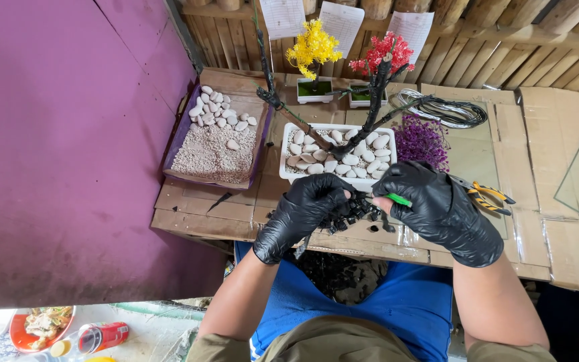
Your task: The person wraps black tape around the stems of artificial plants to secure them. They use a green utility knife to cut the tape and pliers to trim the stems. The person handles the plants and tools with gloved hands, working over a cardboard surface.
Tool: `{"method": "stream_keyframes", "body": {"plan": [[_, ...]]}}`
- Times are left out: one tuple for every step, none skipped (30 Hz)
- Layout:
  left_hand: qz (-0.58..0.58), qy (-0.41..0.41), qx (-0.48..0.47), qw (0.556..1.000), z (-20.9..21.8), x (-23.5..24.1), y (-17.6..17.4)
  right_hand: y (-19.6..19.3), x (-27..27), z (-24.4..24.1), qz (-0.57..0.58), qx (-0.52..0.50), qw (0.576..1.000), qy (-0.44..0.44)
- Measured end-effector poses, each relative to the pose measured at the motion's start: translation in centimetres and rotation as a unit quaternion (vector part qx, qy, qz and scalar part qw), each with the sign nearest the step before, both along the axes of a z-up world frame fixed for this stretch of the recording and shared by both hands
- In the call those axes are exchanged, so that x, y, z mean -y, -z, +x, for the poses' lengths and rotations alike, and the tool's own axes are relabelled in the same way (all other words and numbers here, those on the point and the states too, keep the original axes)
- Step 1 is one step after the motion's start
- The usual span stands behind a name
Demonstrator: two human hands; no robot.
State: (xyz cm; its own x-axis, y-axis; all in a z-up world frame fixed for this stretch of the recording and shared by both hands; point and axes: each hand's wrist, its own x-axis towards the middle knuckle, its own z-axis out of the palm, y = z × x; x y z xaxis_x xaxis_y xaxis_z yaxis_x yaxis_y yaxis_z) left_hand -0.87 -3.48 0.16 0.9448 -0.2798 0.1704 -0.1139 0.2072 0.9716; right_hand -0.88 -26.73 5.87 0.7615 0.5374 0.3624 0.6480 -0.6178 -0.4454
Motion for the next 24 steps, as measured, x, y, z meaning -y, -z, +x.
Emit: {"method": "stream_keyframes", "body": {"plan": [[0.0,0.0,-0.001,1.0,-0.2,0.0,-0.2,-0.5,-0.1,0.0,0.0,-0.001,1.0,0.0],[0.011,-0.01,0.015,1.0,-0.4,0.1,-0.5,-0.9,-0.3,0.0,0.067,-0.055,0.996,-0.028],[0.022,-0.02,0.03,0.999,-0.6,0.1,-0.7,-1.4,-0.4,0.1,0.134,-0.107,0.984,-0.056],[0.023,-0.019,0.03,0.999,-1.0,0.1,-1.4,-1.0,-0.5,0.2,0.134,-0.108,0.984,-0.055],[0.015,-0.014,0.035,0.999,-1.5,0.2,-2.2,-0.7,-0.6,0.4,0.184,-0.149,0.971,-0.039],[0.008,-0.01,0.039,0.999,-2.0,0.3,-2.9,-0.3,-0.7,0.5,0.233,-0.19,0.954,-0.023],[0.008,-0.01,0.04,0.999,-2.1,0.2,-3.3,0.4,-0.9,0.8,0.233,-0.189,0.954,-0.023],[0.026,-0.013,0.059,0.998,-2.3,0.1,-3.6,1.1,-1.1,1.2,0.256,-0.269,0.928,-0.042],[0.044,-0.017,0.079,0.996,-2.4,0.0,-4.0,1.8,-1.3,1.6,0.276,-0.345,0.895,-0.06],[0.045,-0.017,0.08,0.996,-2.5,0.0,-4.2,2.2,-1.4,1.7,0.276,-0.344,0.895,-0.06],[0.047,-0.014,0.09,0.995,-2.6,-0.1,-4.5,2.6,-1.5,1.7,0.281,-0.336,0.897,-0.058],[0.049,-0.012,0.099,0.994,-2.7,-0.2,-4.7,3.0,-1.7,1.8,0.286,-0.328,0.898,-0.057],[0.05,-0.012,0.099,0.994,-2.4,-0.4,-4.1,3.3,-1.7,1.7,0.287,-0.328,0.898,-0.057],[0.063,-0.019,0.104,0.992,-2.2,-0.6,-3.6,3.5,-1.8,1.6,0.295,-0.316,0.9,-0.053],[0.076,-0.026,0.108,0.991,-1.9,-0.7,-3.0,3.7,-1.8,1.6,0.303,-0.304,0.902,-0.049],[0.076,-0.025,0.108,0.991,-1.8,-0.7,-3.0,3.6,-1.8,1.5,0.303,-0.304,0.902,-0.049],[0.076,-0.024,0.108,0.991,-1.8,-0.7,-3.0,3.4,-1.8,1.3,0.287,-0.297,0.91,-0.047],[0.076,-0.023,0.107,0.991,-1.7,-0.8,-3.0,3.3,-1.8,1.2,0.271,-0.289,0.917,-0.044],[0.076,-0.023,0.107,0.991,-1.6,-0.9,-2.8,2.8,-1.9,1.0,0.27,-0.29,0.917,-0.044],[0.083,-0.019,0.103,0.991,-1.6,-1.0,-2.6,2.3,-2.0,0.9,0.264,-0.288,0.92,-0.037],[0.09,-0.014,0.099,0.991,-1.6,-1.1,-2.5,1.9,-2.1,0.7,0.258,-0.286,0.922,-0.03],[0.09,-0.014,0.099,0.991,-1.6,-1.0,-2.1,2.0,-2.0,0.7,0.258,-0.286,0.922,-0.03],[0.053,0.0,0.082,0.995,-1.5,-0.8,-1.7,2.1,-1.9,0.6,0.258,-0.288,0.922,-0.032],[0.016,0.014,0.065,0.998,-1.5,-0.7,-1.3,2.2,-1.8,0.6,0.258,-0.291,0.921,-0.034]]}}
